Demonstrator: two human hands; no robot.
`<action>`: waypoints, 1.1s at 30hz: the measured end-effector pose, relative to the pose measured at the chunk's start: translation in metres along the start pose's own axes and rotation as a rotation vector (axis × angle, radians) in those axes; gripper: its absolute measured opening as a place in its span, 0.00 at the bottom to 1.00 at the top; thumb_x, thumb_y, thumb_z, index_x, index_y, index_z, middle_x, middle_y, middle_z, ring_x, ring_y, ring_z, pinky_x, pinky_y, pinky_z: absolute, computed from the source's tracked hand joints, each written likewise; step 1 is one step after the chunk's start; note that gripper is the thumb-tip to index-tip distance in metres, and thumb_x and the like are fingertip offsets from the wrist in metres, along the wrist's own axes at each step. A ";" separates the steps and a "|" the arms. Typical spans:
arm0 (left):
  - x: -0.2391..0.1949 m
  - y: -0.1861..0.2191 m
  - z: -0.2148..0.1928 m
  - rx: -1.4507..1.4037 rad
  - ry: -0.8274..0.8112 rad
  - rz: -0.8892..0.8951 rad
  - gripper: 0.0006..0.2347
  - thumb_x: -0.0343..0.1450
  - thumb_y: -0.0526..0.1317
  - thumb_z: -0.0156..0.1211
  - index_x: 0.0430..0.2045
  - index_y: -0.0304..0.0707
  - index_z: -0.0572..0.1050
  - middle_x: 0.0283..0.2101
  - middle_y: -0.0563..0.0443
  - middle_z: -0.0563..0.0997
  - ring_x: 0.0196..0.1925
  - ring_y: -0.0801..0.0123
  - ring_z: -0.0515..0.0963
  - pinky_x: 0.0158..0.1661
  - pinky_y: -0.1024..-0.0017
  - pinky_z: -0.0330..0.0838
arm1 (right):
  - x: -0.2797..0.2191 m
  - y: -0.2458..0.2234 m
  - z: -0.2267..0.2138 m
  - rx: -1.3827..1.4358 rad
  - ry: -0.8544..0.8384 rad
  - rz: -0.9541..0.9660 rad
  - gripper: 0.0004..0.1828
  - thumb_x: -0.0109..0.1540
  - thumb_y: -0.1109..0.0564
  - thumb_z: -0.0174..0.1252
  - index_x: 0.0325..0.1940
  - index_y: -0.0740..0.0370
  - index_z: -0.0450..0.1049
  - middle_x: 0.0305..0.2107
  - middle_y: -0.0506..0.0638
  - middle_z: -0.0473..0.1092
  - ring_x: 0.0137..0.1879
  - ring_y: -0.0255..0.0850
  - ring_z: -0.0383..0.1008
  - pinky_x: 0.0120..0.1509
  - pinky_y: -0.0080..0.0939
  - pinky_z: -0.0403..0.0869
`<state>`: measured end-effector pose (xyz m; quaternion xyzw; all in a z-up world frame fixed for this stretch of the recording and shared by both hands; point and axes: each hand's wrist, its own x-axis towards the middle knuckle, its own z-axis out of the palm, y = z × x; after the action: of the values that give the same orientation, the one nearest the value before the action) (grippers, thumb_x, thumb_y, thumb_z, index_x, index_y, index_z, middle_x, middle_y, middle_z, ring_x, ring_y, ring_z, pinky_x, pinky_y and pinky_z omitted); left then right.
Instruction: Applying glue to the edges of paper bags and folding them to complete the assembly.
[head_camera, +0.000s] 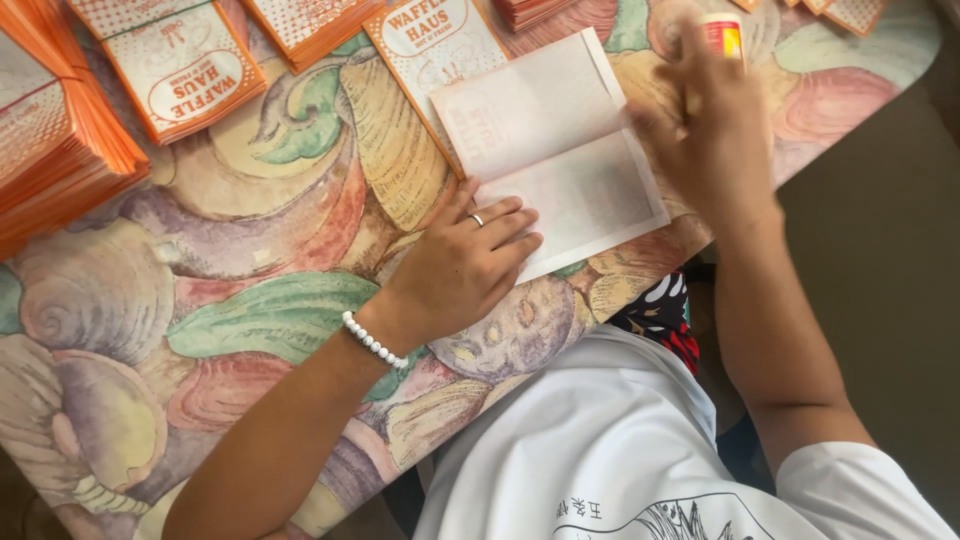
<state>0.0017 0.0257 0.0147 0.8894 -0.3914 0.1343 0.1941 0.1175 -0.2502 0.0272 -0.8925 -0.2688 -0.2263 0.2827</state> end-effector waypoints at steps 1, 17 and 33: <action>-0.001 0.000 0.000 -0.009 -0.012 -0.016 0.10 0.74 0.41 0.57 0.45 0.39 0.79 0.55 0.46 0.81 0.62 0.58 0.76 0.68 0.44 0.54 | -0.003 -0.018 0.004 -0.019 -0.202 0.130 0.30 0.69 0.55 0.68 0.67 0.67 0.60 0.53 0.64 0.73 0.60 0.60 0.65 0.62 0.61 0.64; 0.005 -0.015 -0.046 -0.257 0.964 -0.199 0.16 0.75 0.28 0.46 0.14 0.37 0.70 0.27 0.49 0.77 0.33 0.63 0.78 0.40 0.68 0.75 | -0.011 0.005 0.003 1.130 -0.194 0.574 0.35 0.50 0.66 0.71 0.61 0.57 0.72 0.62 0.51 0.70 0.70 0.39 0.71 0.70 0.35 0.78; 0.011 0.002 0.018 -1.745 -0.206 -0.758 0.16 0.72 0.39 0.65 0.54 0.33 0.77 0.40 0.51 0.87 0.39 0.77 0.86 0.37 0.82 0.82 | -0.009 -0.046 -0.011 1.286 -0.577 0.030 0.56 0.51 0.58 0.71 0.77 0.79 0.50 0.33 0.65 0.77 0.39 0.42 0.82 0.43 0.40 0.82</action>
<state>0.0092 0.0095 0.0039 0.5061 -0.0547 -0.3555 0.7839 0.0802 -0.2284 0.0477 -0.5765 -0.4010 0.2274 0.6747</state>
